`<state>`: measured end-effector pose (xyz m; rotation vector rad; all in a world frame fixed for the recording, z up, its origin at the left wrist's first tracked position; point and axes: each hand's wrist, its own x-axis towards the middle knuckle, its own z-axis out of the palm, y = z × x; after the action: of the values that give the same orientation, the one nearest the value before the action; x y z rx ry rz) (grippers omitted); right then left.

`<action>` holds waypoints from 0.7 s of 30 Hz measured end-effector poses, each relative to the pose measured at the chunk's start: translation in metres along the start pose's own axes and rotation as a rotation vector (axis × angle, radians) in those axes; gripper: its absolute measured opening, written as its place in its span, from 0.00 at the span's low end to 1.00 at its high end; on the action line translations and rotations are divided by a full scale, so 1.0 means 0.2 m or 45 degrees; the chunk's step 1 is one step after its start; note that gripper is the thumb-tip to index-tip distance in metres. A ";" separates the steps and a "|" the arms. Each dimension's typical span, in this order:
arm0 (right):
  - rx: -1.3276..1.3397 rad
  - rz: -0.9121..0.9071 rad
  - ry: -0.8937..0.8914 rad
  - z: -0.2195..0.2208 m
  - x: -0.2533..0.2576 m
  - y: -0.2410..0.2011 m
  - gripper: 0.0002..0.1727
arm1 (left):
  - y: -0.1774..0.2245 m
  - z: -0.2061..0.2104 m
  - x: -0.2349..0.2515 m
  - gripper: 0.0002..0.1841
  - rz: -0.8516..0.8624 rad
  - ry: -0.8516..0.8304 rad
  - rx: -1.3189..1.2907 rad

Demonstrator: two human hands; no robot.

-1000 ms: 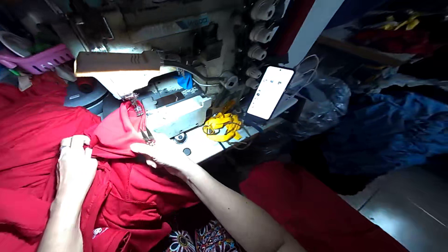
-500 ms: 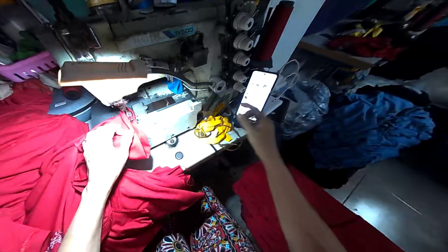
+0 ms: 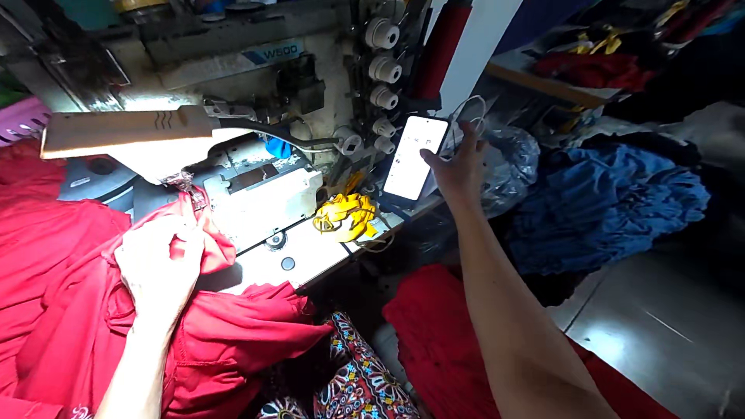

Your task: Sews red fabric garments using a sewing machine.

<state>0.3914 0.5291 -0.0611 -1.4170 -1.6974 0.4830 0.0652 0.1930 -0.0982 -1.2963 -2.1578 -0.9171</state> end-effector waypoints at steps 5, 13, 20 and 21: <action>0.261 -0.079 -0.026 -0.02 0.09 0.09 0.39 | 0.01 0.01 0.00 0.23 -0.008 0.024 0.000; 0.336 0.089 -0.257 -0.06 0.18 0.06 0.29 | 0.00 0.02 -0.02 0.22 -0.043 0.073 -0.024; 0.546 0.135 -0.389 -0.06 0.22 0.04 0.23 | 0.01 0.02 -0.02 0.22 -0.079 0.068 -0.034; 0.540 0.092 -0.394 -0.06 0.21 0.05 0.21 | 0.01 0.02 -0.02 0.22 -0.074 0.075 -0.033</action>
<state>0.4065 0.5691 -0.0456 -1.1350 -1.6539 1.0803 0.0682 0.1941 -0.1028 -1.2088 -2.1549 -0.9973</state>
